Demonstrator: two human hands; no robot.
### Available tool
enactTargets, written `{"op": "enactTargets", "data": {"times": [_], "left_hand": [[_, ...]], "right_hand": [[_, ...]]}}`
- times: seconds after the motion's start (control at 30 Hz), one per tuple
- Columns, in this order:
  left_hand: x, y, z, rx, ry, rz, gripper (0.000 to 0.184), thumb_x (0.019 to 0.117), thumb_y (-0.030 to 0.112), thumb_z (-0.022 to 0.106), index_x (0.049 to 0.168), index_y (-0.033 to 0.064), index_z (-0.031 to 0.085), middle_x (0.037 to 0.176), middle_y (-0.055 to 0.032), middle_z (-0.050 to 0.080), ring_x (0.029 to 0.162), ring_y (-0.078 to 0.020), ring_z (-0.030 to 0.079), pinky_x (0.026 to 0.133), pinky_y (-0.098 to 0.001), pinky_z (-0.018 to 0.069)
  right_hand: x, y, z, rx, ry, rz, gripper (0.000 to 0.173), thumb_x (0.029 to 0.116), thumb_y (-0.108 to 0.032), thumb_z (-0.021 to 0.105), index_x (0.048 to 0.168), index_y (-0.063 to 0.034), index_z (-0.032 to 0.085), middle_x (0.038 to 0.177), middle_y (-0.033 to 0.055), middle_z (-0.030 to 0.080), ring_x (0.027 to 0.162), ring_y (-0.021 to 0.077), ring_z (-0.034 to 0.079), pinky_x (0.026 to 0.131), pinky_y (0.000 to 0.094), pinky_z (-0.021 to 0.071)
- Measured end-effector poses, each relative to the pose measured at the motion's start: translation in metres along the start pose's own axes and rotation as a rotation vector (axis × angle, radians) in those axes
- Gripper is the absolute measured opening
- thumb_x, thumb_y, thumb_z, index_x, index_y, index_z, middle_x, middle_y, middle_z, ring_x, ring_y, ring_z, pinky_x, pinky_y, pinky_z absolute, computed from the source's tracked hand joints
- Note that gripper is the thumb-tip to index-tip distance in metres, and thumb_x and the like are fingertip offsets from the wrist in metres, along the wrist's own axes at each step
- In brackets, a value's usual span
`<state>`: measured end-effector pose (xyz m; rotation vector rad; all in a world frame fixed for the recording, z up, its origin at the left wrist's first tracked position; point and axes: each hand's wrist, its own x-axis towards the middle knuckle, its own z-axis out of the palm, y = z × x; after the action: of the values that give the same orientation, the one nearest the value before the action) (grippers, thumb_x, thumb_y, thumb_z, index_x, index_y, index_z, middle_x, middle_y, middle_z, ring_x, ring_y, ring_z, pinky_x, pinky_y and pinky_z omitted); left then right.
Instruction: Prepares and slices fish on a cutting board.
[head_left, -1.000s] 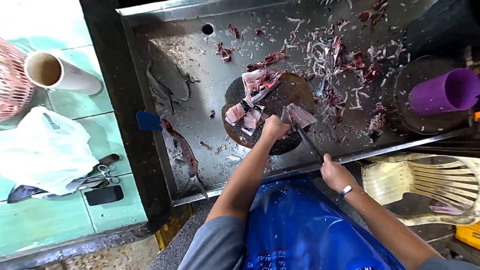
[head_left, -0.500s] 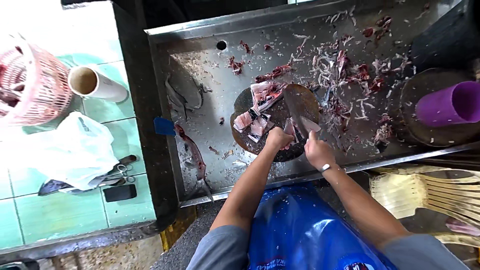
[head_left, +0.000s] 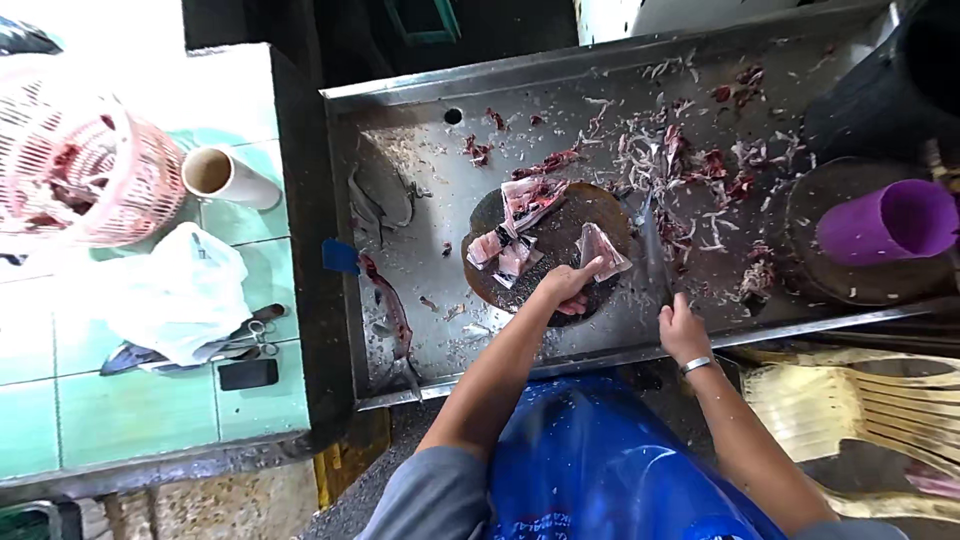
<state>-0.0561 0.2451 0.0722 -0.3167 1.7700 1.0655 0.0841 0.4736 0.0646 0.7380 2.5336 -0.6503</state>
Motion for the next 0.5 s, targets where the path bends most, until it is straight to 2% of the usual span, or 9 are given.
{"op": "enactTargets", "data": {"times": [0.07,0.1,0.17,0.23,0.33,0.47,0.5], "left_hand": [[-0.014,-0.028,-0.002,-0.028,0.048,0.032,0.082,0.0989,0.075,0.041,0.137,0.0036,0.054,0.098,-0.0169,0.074,0.074,-0.0262,0.072,0.070,-0.0423,0.0606],[-0.021,-0.049,-0.005,-0.079,0.089,0.065,0.075,0.1009,0.070,0.043,0.140,0.0066,0.051,0.096,-0.0156,0.074,0.071,-0.0247,0.072,0.067,-0.0398,0.0601],[-0.039,-0.094,-0.011,-0.188,0.154,0.108,0.055,0.1045,0.055,0.052,0.136,0.0101,0.054,0.096,-0.0113,0.074,0.070,-0.0205,0.071,0.063,-0.0352,0.0592],[-0.065,-0.134,-0.014,-0.303,0.220,0.116,0.040,0.1060,0.039,0.058,0.133,0.0090,0.058,0.099,-0.0090,0.074,0.069,-0.0163,0.069,0.061,-0.0308,0.0569],[-0.104,-0.189,-0.022,-0.506,0.368,0.087,0.034,0.1078,0.030,0.055,0.132,0.0069,0.058,0.102,-0.0077,0.072,0.071,-0.0143,0.068,0.061,-0.0282,0.0557],[-0.126,-0.247,-0.019,-0.603,0.570,0.054,0.033,0.1070,0.028,0.056,0.132,0.0053,0.059,0.105,-0.0097,0.071,0.074,-0.0140,0.067,0.063,-0.0289,0.0540],[-0.124,-0.254,-0.017,-0.607,0.574,0.060,0.033,0.1068,0.027,0.056,0.132,0.0054,0.060,0.106,-0.0099,0.071,0.074,-0.0142,0.066,0.063,-0.0291,0.0539]], "right_hand": [[0.011,0.035,-0.005,0.012,0.075,0.001,0.057,0.1033,-0.030,0.053,0.155,-0.0101,0.039,0.117,0.0253,0.070,0.106,0.0445,0.070,0.091,0.0650,0.0543],[0.019,0.051,-0.006,0.024,0.095,-0.011,0.064,0.0977,-0.024,0.060,0.156,-0.0113,0.038,0.118,0.0258,0.070,0.104,0.0458,0.070,0.089,0.0666,0.0543],[0.038,0.084,-0.009,0.038,0.131,-0.035,0.068,0.0921,-0.013,0.064,0.155,-0.0130,0.041,0.125,0.0272,0.067,0.108,0.0483,0.068,0.089,0.0700,0.0535],[0.057,0.110,-0.017,0.037,0.192,-0.066,0.064,0.0892,-0.004,0.064,0.151,-0.0110,0.048,0.132,0.0291,0.063,0.115,0.0517,0.065,0.092,0.0739,0.0507],[0.084,0.120,-0.027,0.008,0.198,-0.082,0.058,0.0922,0.000,0.060,0.149,-0.0045,0.050,0.141,0.0354,0.054,0.126,0.0563,0.056,0.099,0.0747,0.0461],[0.106,0.135,-0.020,-0.133,0.205,0.013,0.061,0.0939,-0.004,0.060,0.153,-0.0122,0.047,0.146,0.0356,0.049,0.130,0.0565,0.053,0.097,0.0749,0.0470],[0.103,0.132,-0.019,-0.161,0.238,0.037,0.060,0.0940,-0.008,0.061,0.152,-0.0149,0.049,0.150,0.0337,0.046,0.136,0.0559,0.046,0.101,0.0758,0.0436]]}}
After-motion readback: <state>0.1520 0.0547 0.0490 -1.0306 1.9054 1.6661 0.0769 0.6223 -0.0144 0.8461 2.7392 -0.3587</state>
